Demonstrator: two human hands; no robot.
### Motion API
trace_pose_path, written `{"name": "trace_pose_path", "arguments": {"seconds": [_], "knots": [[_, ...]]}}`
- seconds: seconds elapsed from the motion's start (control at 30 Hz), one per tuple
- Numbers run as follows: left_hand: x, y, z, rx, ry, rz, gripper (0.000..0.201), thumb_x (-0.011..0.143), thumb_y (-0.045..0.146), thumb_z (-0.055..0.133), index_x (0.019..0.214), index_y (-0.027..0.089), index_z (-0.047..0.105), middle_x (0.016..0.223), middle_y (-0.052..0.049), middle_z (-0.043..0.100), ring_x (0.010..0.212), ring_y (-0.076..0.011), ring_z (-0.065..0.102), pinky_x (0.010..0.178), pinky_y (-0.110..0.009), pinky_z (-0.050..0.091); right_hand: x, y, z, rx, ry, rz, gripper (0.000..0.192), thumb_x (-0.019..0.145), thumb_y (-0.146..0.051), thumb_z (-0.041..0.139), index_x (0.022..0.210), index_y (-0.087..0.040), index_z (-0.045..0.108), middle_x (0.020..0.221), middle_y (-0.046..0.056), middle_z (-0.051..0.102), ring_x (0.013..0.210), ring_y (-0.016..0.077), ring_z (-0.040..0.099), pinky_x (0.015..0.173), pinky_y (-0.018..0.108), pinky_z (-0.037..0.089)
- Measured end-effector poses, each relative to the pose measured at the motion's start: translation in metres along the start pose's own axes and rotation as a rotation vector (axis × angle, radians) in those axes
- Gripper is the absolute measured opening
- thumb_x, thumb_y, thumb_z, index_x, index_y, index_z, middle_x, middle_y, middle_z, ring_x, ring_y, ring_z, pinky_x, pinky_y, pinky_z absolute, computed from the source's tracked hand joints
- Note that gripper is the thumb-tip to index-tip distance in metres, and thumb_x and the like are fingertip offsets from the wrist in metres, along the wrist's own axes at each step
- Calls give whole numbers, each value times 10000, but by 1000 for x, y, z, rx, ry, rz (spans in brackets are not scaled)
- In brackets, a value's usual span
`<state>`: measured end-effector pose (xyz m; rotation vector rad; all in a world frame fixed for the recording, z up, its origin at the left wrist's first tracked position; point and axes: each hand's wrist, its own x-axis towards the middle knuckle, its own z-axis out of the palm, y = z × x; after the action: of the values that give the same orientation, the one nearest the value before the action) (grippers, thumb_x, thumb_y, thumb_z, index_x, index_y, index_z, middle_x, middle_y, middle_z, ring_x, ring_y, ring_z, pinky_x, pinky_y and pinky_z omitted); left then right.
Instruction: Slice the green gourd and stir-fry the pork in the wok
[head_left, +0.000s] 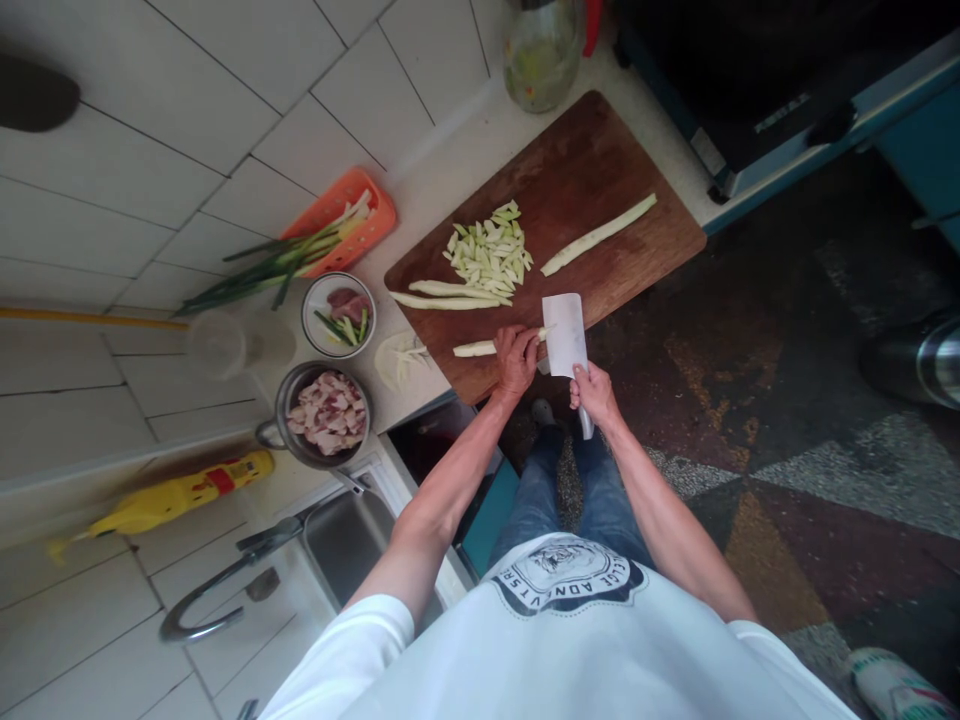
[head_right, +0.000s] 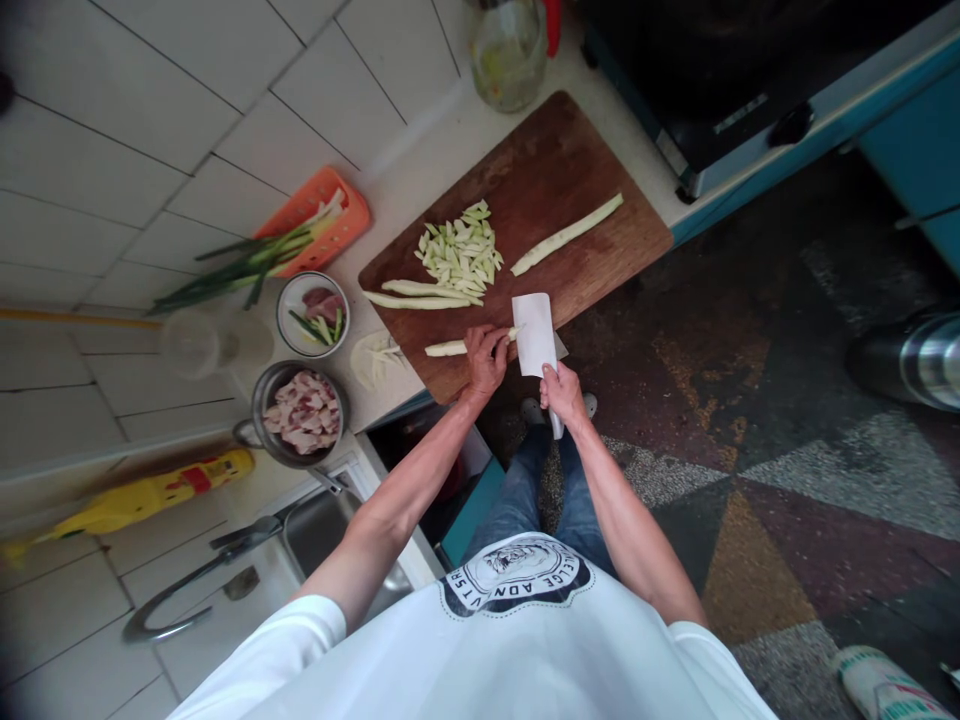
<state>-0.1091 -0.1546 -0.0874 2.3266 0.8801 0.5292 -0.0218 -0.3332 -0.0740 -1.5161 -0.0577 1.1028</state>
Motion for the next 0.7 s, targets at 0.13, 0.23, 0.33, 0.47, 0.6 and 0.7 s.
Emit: {"name": "trace_pose_path", "arguments": {"seconds": [0.13, 0.23, 0.33, 0.47, 0.6, 0.7], "knots": [[0, -1, 1, -13, -7, -13, 372, 1112, 441, 480, 1136, 230, 786, 1137, -142, 657, 1138, -298, 570, 1040, -506, 444, -14, 11, 1, -32, -12, -1, 428, 952, -658, 627, 891, -249, 516, 588, -82, 509, 405, 93, 476, 382, 214, 442], [0, 0, 3, -22, 9, -1, 366, 1110, 446, 488, 1131, 226, 779, 1124, -136, 656, 1121, -289, 574, 1039, -498, 455, -25, 19, 2, -38, -19, 21, 441, 938, -669, 632, 886, -246, 517, 588, -80, 516, 410, 90, 473, 387, 207, 438], [1, 2, -1, -34, 37, 10, 377, 1118, 442, 463, 1159, 217, 762, 1153, -143, 653, 1143, -287, 576, 1045, -493, 463, -30, 22, 3, -46, -20, 27, 439, 939, -664, 629, 876, -245, 515, 587, -81, 517, 412, 91, 476, 392, 208, 442], [-1, -5, -22, 42, 97, -26, 363, 1118, 426, 456, 1208, 229, 746, 1271, -157, 637, 1248, -305, 560, 1092, -519, 433, -26, 20, 2, -29, -16, 20, 435, 945, -661, 627, 880, -247, 513, 585, -83, 513, 410, 93, 475, 387, 215, 447], [-8, -22, -48, 93, 68, -31, 333, 1089, 462, 527, 1165, 250, 773, 1222, -145, 664, 1243, -315, 558, 1096, -528, 410, -16, 14, 1, -17, 7, 12, 423, 933, -640, 660, 878, -250, 506, 583, -86, 507, 403, 91, 467, 375, 215, 440], [-13, -30, -55, 107, 32, -37, 334, 1078, 487, 547, 1146, 270, 791, 1182, -133, 681, 1206, -310, 567, 1080, -528, 405, -10, 11, 3, -2, 6, 6, 413, 927, -630, 670, 882, -251, 511, 582, -88, 506, 398, 89, 460, 369, 211, 435]]}}
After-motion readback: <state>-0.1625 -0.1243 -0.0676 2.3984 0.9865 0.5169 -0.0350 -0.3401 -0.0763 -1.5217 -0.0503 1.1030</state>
